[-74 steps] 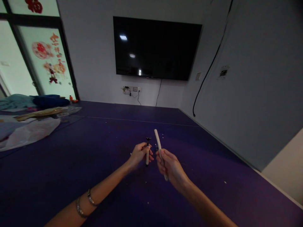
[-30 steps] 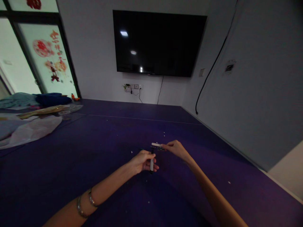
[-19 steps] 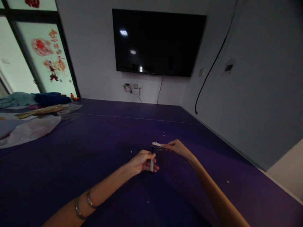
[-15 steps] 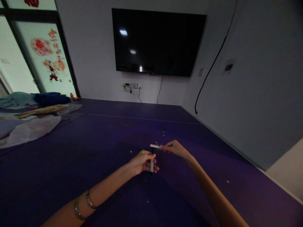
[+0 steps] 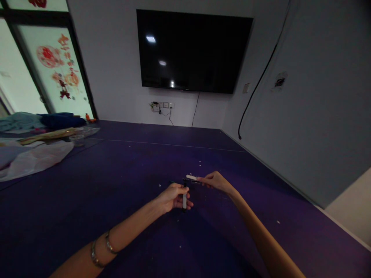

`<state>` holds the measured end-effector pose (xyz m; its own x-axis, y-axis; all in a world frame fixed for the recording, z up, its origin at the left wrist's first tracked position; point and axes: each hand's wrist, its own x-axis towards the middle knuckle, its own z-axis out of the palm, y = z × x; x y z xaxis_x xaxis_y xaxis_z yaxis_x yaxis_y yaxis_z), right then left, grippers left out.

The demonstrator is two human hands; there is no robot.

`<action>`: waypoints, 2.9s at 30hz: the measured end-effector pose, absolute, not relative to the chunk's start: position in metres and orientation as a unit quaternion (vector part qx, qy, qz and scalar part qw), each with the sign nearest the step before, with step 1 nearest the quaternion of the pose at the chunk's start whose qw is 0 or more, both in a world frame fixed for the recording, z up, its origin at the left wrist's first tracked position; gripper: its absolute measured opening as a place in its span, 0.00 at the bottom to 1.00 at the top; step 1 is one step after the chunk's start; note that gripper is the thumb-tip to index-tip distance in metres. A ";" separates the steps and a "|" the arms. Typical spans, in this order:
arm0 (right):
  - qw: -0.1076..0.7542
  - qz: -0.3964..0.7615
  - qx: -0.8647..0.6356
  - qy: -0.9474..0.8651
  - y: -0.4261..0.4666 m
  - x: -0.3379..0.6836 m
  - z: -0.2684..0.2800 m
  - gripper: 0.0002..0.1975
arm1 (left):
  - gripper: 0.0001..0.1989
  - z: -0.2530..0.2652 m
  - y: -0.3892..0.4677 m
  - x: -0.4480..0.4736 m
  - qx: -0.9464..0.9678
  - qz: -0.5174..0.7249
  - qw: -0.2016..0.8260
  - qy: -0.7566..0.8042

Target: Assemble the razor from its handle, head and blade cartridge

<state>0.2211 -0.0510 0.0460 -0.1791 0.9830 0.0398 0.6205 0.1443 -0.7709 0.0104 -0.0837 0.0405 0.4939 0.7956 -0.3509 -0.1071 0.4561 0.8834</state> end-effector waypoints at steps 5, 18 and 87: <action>0.270 0.342 -0.567 -0.699 -0.048 0.224 0.042 0.26 | 0.07 0.040 -0.084 0.010 0.427 0.305 0.754 0.395; 0.387 0.413 -0.530 -0.631 -0.049 0.233 0.050 0.19 | 0.08 0.052 -0.082 0.001 0.554 0.340 0.708 0.276; 0.151 0.040 -0.596 -0.787 -0.006 0.215 -0.006 0.13 | 0.10 0.048 -0.059 -0.010 0.595 0.371 0.655 0.282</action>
<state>0.2145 -0.0057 -0.0064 -0.2434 0.9513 0.1893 0.9271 0.2855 -0.2428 -0.0100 -0.0587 0.0485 0.5645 0.8223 0.0721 -0.1503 0.0165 0.9885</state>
